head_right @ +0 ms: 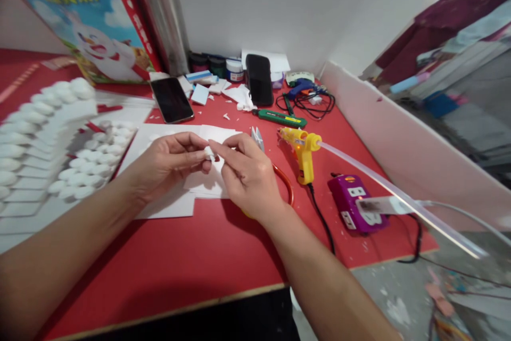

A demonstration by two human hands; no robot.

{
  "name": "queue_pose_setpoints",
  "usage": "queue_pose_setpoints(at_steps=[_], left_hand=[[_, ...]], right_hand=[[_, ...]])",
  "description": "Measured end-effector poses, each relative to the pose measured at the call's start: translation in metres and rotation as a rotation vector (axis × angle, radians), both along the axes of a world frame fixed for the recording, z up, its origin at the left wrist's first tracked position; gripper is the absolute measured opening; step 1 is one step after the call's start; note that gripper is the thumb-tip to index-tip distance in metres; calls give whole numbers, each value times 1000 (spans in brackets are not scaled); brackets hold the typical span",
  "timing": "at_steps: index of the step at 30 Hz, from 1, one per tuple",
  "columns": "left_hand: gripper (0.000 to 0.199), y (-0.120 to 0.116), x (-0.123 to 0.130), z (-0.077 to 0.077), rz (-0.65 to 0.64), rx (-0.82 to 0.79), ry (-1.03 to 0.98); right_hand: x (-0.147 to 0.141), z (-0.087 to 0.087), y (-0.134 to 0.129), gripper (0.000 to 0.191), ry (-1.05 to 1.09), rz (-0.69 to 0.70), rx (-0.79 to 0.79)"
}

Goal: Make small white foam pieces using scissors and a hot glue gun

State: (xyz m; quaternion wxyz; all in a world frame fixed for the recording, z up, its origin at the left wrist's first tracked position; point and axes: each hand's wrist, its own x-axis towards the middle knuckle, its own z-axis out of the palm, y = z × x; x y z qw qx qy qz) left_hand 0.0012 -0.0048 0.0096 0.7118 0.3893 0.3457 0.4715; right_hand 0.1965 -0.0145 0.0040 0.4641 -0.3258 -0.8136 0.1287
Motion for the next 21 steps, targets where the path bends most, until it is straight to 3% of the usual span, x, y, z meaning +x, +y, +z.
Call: queue_pose_setpoints(at_steps=[9,14,17,21], left_hand=[[20,-2,3,2,17,-97,10],[20,-1,2,3,4,-13,-6],[19,0,2,2,28,76,15],[20,-1,3,0,81,239,105]], right_hand=[[3,-2,-5,45,-262,-41,126],[0,4,-5,52,30,-67,62],[0,6,-2,46,197,-144,-64],[0,7,3,26,517,-118,-522]])
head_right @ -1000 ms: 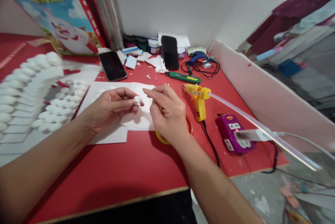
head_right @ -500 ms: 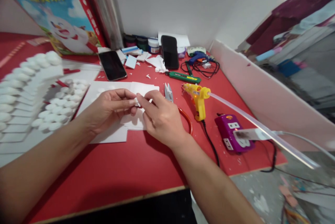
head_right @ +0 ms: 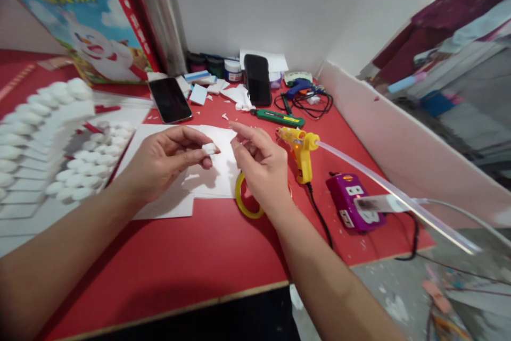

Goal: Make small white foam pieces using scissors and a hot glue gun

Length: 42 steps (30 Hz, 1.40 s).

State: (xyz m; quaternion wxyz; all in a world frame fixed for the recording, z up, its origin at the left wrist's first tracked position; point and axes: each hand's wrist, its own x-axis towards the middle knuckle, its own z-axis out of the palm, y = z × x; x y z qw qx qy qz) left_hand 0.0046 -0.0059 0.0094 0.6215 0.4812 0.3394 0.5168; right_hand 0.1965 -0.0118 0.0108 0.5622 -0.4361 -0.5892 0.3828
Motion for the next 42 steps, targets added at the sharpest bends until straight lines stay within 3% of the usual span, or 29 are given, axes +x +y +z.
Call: queue_pose_setpoints(at_steps=[3,6,10,15,20,25,30,32,42], left_hand=[[23,-2,1,0,26,100,66],[26,-4,2,1,42,165,126],[30,-8,2,4,53,211,183],[29,-11,3,7,70,167,205],[26,-7,5,2,23,77,70],[28,-3,2,-2,-42,-115,-106],[22,-3,-1,0,-130,-220,-202],[22,-3,-1,1,-157,-245,-232],[15,-2,-2,1,-215,-381,-334]], right_hand=[[-2,3,2,20,276,136,-269],[-3,7,4,19,426,159,-371],[-2,6,5,32,437,142,-349],[0,5,3,26,343,154,-335],[-1,8,2,27,365,219,-317],[-1,6,2,42,401,149,-305],[0,4,2,14,331,196,-250],[0,3,1,12,296,209,-257],[-2,3,2,41,285,166,-362]])
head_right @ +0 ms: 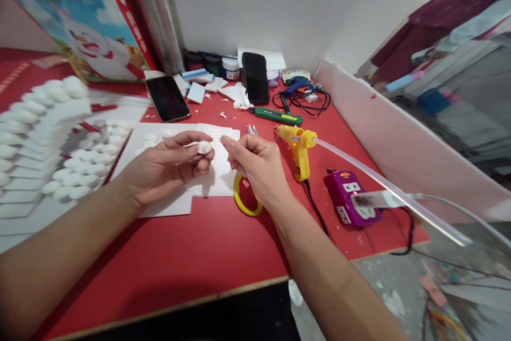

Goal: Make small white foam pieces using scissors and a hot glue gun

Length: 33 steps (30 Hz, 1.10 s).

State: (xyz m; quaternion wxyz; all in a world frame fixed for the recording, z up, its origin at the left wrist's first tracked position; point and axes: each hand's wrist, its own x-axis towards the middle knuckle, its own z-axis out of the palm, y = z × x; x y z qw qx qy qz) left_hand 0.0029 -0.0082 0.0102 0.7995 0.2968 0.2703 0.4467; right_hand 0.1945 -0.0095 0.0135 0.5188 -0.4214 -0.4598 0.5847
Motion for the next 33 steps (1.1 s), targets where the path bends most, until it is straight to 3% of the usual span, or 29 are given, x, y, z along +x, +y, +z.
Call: queue_pose_setpoints(at_steps=[7,17,28,33], left_hand=[[16,-1,3,0,-32,18,-20],[19,-3,1,1,-47,44,12],[25,-4,-1,3,-56,33,56],[22,-3,-2,2,-48,56,82]], right_hand=[[-5,8,-1,46,184,289,-288],[1,9,1,40,232,465,-384],[5,10,1,44,225,536,-402],[5,10,1,44,171,497,-409]])
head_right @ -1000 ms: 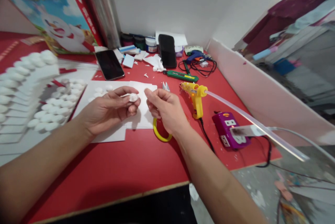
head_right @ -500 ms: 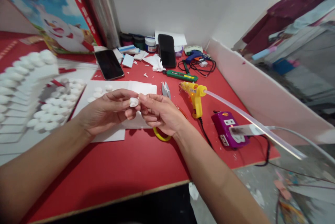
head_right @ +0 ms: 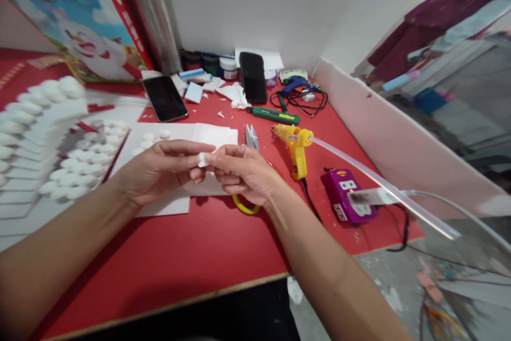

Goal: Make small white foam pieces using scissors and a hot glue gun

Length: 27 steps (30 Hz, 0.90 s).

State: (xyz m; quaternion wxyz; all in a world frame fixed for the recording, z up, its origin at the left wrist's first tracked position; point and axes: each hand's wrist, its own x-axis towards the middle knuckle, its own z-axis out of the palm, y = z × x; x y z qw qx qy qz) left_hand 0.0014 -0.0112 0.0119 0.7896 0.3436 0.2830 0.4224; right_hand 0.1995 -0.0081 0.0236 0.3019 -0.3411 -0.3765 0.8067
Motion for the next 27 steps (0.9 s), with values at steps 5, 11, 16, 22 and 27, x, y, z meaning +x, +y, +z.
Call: queue_pose_setpoints(at_steps=[5,11,16,22,27], left_hand=[[21,1,0,0,2,2,-2],[24,6,0,-3,54,-31,-60],[21,6,3,-3,138,143,49],[17,-2,4,1,319,748,569],[14,-4,2,1,380,1066,821]], right_hand=[[-1,-2,0,42,-2,-8,2],[1,-3,1,36,57,16,-6],[4,-2,4,34,45,-164,91],[3,-5,5,25,31,-335,229],[1,-6,4,24,21,-324,246]])
